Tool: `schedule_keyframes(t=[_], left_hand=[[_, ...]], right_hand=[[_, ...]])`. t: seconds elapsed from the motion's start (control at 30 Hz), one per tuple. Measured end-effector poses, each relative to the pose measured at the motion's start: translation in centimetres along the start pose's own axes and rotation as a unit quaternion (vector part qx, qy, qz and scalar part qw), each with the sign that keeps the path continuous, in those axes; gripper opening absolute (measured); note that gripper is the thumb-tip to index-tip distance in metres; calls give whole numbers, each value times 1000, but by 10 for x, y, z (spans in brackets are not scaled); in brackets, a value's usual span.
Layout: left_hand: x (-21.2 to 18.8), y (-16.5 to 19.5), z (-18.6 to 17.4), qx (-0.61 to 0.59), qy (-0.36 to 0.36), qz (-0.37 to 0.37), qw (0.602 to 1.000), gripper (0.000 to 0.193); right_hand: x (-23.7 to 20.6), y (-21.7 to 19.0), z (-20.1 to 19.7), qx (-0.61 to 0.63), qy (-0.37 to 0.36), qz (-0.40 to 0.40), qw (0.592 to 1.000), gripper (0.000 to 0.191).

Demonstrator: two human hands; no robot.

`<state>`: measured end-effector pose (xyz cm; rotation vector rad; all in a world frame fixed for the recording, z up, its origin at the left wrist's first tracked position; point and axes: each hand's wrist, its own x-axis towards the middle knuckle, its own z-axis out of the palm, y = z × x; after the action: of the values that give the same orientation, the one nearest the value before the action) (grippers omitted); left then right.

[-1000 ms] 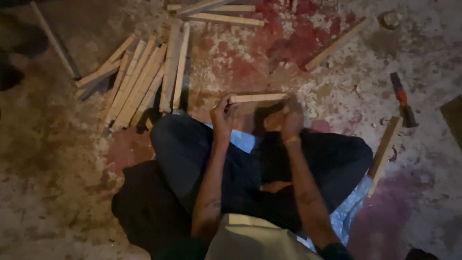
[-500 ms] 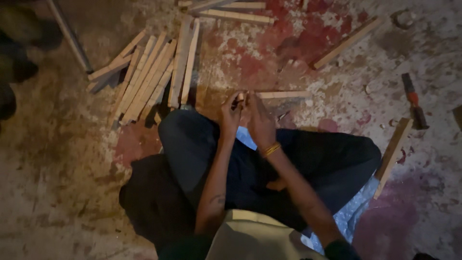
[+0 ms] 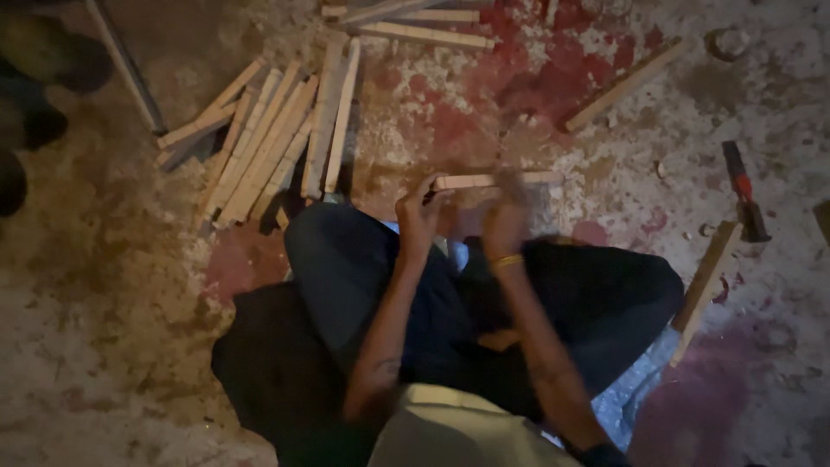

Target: The person sits on the floor and uses a knife to carve and smooth a small wooden stick. They repeatedly rotate the stick and scrape its surface, then place it aside and pick up another stick to continue the same process.

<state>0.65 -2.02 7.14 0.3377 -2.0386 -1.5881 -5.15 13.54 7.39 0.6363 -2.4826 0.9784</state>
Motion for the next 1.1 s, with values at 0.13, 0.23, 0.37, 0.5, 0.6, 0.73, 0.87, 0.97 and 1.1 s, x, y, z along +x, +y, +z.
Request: schedule_keyframes(t=[0.13,0.23,0.37,0.5,0.6,0.73,0.87,0.97,1.1], left_hand=[[-8,-7,-1,9,-2,-40,999,33],[-8,-12,-1,41,-2,-38,998,39],[-4,-14,0,53,8,-6,999,32],[1,-7,-3,15,-10,10,1000,35],[5,-1,-3,-30,-38,-59,997,35],[4,-5,-2,-14,-34,-47,998,35],[2,-16,-1,9,-15,-74,997,35],[3,-16,-3,-32,12,-25,999,38],[3,-9,-4,-93,-18,-73,993,37]], right_hand=[[-15,-77,14,46,-36,24,998,49],[-19,-80,14,17,-57,-7,998,45],[-13,-10,4,-25,-63,-80,995,53],[6,68,-17,-46,-34,152,987,33],[15,73,-20,-53,-64,234,969,33],[5,18,4,10,13,60,998,41],[-4,-64,26,57,-47,61,995,45],[-2,-80,26,39,-61,20,997,50],[9,-20,6,-50,-69,-59,995,49]])
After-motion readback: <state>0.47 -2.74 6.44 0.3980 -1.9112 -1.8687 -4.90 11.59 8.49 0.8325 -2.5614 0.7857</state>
